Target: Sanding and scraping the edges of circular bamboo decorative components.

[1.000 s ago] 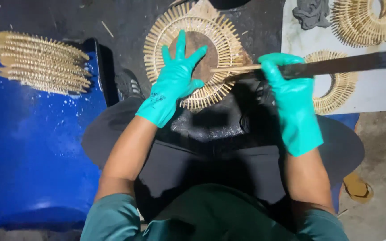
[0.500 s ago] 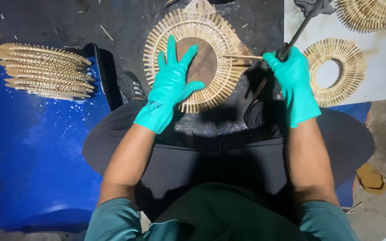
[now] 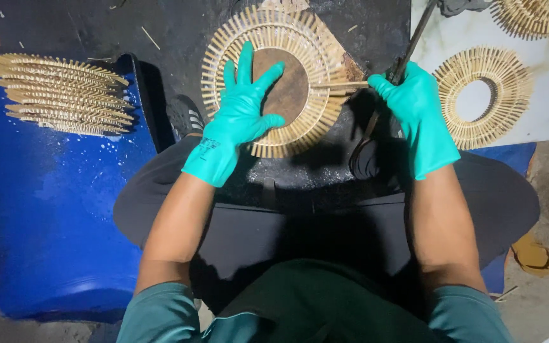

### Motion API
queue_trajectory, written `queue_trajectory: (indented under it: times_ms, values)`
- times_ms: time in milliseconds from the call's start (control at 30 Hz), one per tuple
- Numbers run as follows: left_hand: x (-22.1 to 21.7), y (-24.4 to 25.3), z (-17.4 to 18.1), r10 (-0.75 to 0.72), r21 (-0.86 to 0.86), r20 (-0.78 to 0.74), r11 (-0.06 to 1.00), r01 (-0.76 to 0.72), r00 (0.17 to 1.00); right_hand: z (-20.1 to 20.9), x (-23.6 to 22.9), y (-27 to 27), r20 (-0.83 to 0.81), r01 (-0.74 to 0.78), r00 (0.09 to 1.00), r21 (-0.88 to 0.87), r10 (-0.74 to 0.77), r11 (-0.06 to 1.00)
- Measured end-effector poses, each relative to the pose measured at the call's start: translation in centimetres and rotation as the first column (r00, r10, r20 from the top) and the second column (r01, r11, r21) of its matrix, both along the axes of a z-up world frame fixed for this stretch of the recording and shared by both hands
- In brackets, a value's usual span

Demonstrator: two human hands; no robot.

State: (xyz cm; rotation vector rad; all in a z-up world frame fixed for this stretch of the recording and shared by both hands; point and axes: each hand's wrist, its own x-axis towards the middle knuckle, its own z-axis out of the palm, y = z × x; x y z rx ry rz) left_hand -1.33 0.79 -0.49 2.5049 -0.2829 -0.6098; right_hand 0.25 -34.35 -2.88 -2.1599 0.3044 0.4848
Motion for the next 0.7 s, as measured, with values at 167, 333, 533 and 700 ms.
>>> queue_trajectory:
  times_ms: [167,333,533,700]
  values:
    - [-1.6,1.2,-0.2,-0.059,0.027,0.057,0.998,0.058,0.997,0.7,0.5,-0.4,0.047,0.052,0.998,-0.015,-0.051,0.999]
    - [-2.0,1.1,0.4,0.09,-0.009,0.088,0.996,-0.089,0.992,0.0,0.6,0.4,0.051,0.107,0.993,0.048,-0.11,0.993]
    - [-1.2,0.7,2.2,0.114,0.084,-0.114,0.991,-0.105,0.987,-0.8,0.4,0.7,0.142,-0.064,0.988,-0.013,0.065,0.998]
    - [-0.9,0.8,1.8,0.097,0.096,-0.138,0.992,-0.084,0.986,-0.5,0.5,0.5,0.068,-0.089,0.993,-0.152,0.1,0.984]
